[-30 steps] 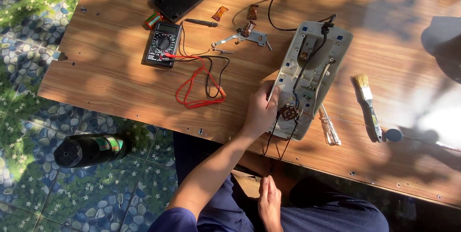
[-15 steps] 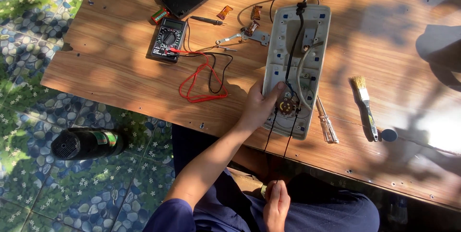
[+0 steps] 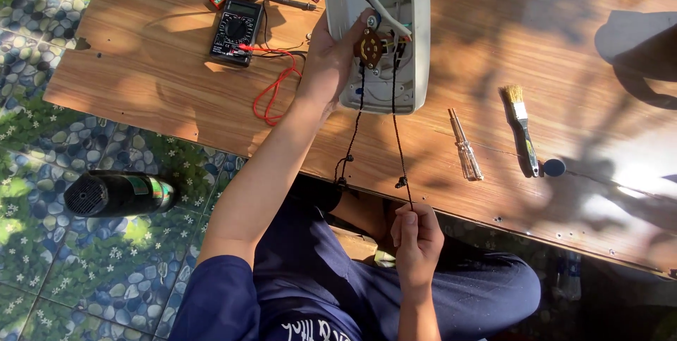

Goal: The person is repairing an electronic device, likely a fan, by manipulating its internal wiring and components. They use a screwdriver to adjust parts and a brush to clean the interior of the device casing.

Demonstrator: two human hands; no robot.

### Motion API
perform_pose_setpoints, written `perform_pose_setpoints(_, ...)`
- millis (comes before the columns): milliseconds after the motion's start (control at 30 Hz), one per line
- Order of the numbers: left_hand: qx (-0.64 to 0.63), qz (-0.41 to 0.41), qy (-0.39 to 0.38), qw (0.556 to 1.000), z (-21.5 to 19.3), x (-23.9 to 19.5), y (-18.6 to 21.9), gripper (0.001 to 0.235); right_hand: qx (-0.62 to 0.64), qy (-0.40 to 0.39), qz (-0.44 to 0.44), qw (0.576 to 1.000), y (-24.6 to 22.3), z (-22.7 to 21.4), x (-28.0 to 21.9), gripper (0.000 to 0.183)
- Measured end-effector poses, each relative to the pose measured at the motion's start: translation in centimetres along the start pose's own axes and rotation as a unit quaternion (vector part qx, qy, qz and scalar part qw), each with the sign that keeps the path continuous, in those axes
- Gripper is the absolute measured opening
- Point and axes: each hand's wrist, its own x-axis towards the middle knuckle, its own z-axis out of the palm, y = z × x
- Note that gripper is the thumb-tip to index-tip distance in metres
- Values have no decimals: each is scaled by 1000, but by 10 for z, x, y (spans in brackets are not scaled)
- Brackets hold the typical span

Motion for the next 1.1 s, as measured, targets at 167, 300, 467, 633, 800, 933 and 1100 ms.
perform_pose_setpoints(167,53,-11,-25,998,4,2,4,51,1,-43,8,999,-4,-1,-1,19)
perform_pose_setpoints(300,74,-13,-4,997,4,10,-2,51,-29,-99,40,994,-8,0,10,25)
perform_pose_setpoints(467,188,-59,58,979,7,13,1,49,-108,-86,10,990,-15,4,14,35)
perform_pose_setpoints(633,212,-68,58,973,6,11,6,48,-150,-60,-26,986,-10,6,11,41)
perform_pose_setpoints(800,208,-46,50,976,-4,17,2,51,-142,-51,-24,988,-16,7,7,38)
perform_pose_setpoints(933,194,-101,90,972,8,13,24,57,-208,-40,-33,977,-19,3,0,47)
perform_pose_setpoints(1100,204,-187,123,953,18,10,44,64,-235,-36,-43,970,-6,-4,-5,46)
